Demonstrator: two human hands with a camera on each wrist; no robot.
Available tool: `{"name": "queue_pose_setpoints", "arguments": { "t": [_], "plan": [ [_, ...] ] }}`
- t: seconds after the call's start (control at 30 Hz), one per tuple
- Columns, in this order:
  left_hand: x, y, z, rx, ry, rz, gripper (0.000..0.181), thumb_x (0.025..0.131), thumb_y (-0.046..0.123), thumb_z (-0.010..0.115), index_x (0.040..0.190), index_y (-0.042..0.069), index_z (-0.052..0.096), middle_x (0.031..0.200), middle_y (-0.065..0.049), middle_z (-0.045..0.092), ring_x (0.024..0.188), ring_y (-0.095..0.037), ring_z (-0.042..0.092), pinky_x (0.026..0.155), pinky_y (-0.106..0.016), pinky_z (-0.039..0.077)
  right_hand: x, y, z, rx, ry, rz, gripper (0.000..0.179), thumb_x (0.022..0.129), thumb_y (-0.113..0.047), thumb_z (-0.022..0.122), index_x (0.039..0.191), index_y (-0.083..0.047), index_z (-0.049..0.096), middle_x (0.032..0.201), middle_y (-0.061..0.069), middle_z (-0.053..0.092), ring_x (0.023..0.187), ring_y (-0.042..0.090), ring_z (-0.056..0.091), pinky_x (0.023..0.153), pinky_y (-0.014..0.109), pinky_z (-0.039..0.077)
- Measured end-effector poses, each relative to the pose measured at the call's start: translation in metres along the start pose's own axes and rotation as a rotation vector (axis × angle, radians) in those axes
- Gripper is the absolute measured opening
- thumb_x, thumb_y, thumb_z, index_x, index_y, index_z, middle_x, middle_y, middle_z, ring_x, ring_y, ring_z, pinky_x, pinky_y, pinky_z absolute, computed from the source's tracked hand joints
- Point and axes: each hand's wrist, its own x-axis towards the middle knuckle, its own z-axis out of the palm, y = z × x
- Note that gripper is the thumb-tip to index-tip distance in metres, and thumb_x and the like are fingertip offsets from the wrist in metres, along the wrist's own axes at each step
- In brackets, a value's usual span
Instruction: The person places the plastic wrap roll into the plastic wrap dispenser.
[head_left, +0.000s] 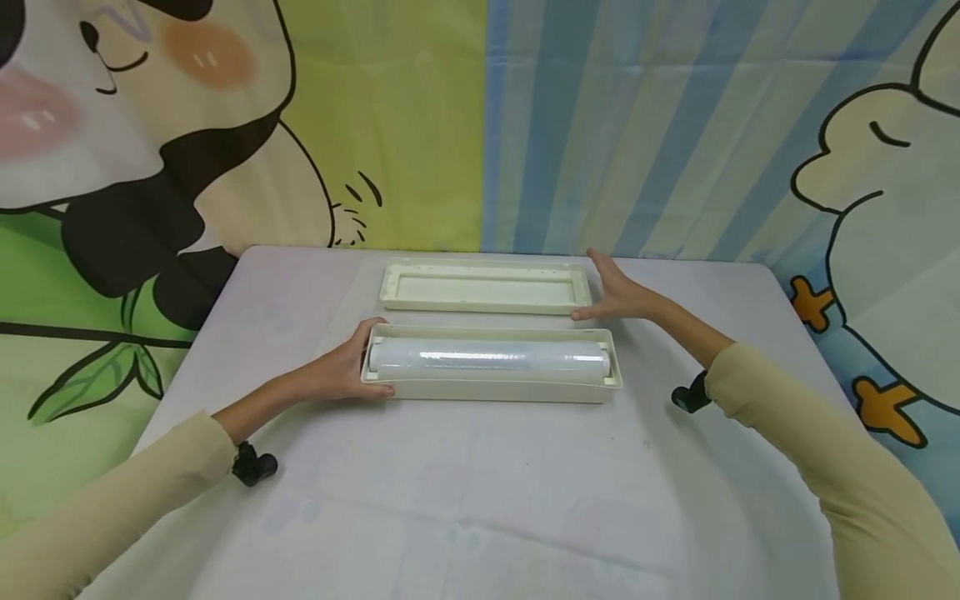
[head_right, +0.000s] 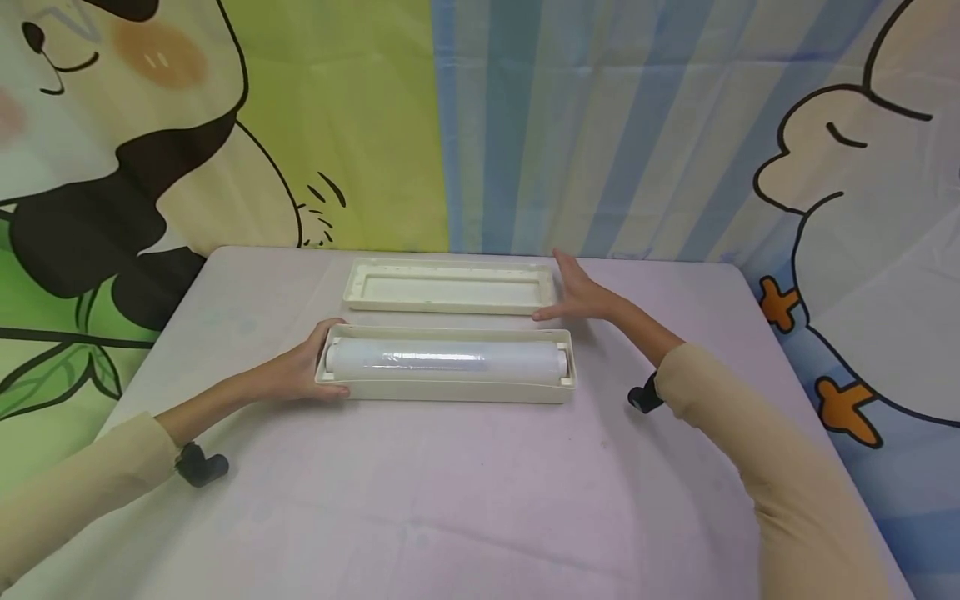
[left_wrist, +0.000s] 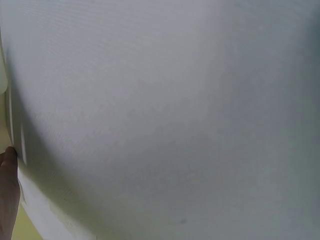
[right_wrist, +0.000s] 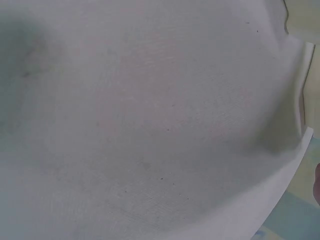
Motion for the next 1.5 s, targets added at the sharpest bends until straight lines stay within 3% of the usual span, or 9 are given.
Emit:
{"name": "queue_pose_setpoints", "arguments": {
  "t": [0.17,0.33,0.6,0.9,1.07,1.27,1.5],
  "plan": [
    [0.000,0.000,0.000,-0.004,-0.003,-0.002,0.107,0.071,0.028,0.087,0.146,0.012,0.012,0.129,-0.011,0.045,0.110,-0.025,0.050,0.091,-0.040,0.045,0.011,0.004,0.001,-0.025,-0.030,0.007,0.125,0.075,-0.039,0.082,0.153,0.003,-0.006,0.160,0.026,-0.003,0.148,0.044,0.001,0.115,0.063,0.012],
    [0.000,-0.001,0.001,-0.001,-0.008,0.000,0.107,0.072,0.029,0.086,0.146,0.011,0.012,0.130,-0.011,0.044,0.110,-0.025,0.050,0.091,-0.039,0.045,0.019,0.010,0.006,0.017,-0.064,0.005,0.123,0.076,-0.035,0.082,0.152,0.005,-0.006,0.160,0.028,0.000,0.148,0.043,0.004,0.116,0.061,0.014],
    [0.000,0.001,-0.001,0.006,-0.008,-0.012,0.107,0.072,0.030,0.086,0.146,0.012,0.011,0.130,-0.012,0.044,0.111,-0.026,0.050,0.092,-0.042,0.044,0.020,0.015,0.012,0.086,0.000,-0.012,0.112,0.076,-0.028,0.082,0.152,0.004,0.007,0.154,0.028,0.019,0.142,0.042,0.027,0.112,0.057,0.028],
    [-0.001,0.002,-0.001,0.007,-0.010,-0.007,0.105,0.073,0.029,0.085,0.145,0.011,0.012,0.130,-0.013,0.044,0.111,-0.026,0.050,0.090,-0.040,0.045,0.011,0.017,0.014,0.203,0.047,0.040,0.113,0.074,-0.025,0.085,0.154,-0.005,0.007,0.156,0.022,0.017,0.143,0.042,0.027,0.109,0.057,0.034],
    [0.000,0.001,0.001,-0.008,-0.007,-0.009,0.105,0.072,0.028,0.086,0.145,0.012,0.013,0.130,-0.011,0.044,0.110,-0.026,0.050,0.091,-0.040,0.044,0.003,0.014,0.013,0.320,0.097,0.046,0.109,0.076,-0.020,0.083,0.154,-0.011,0.008,0.155,0.017,0.020,0.138,0.042,0.037,0.098,0.052,0.045],
    [0.001,0.000,0.002,-0.006,-0.007,0.001,0.104,0.072,0.028,0.086,0.145,0.010,0.013,0.131,-0.012,0.044,0.111,-0.025,0.050,0.093,-0.040,0.044,-0.018,0.001,0.009,0.462,0.168,0.049,0.102,0.077,-0.010,0.081,0.152,-0.015,0.012,0.152,0.006,0.020,0.132,0.036,0.046,0.081,0.030,0.051],
    [-0.001,0.001,0.000,0.018,0.000,-0.026,0.104,0.071,0.029,0.086,0.144,0.014,0.014,0.128,-0.013,0.046,0.109,-0.026,0.051,0.092,-0.041,0.044,-0.047,-0.014,0.005,0.497,0.209,0.012,0.097,0.077,-0.005,0.080,0.150,-0.018,0.017,0.146,0.003,0.024,0.130,0.034,0.046,0.078,0.022,0.053]
  ]
}}
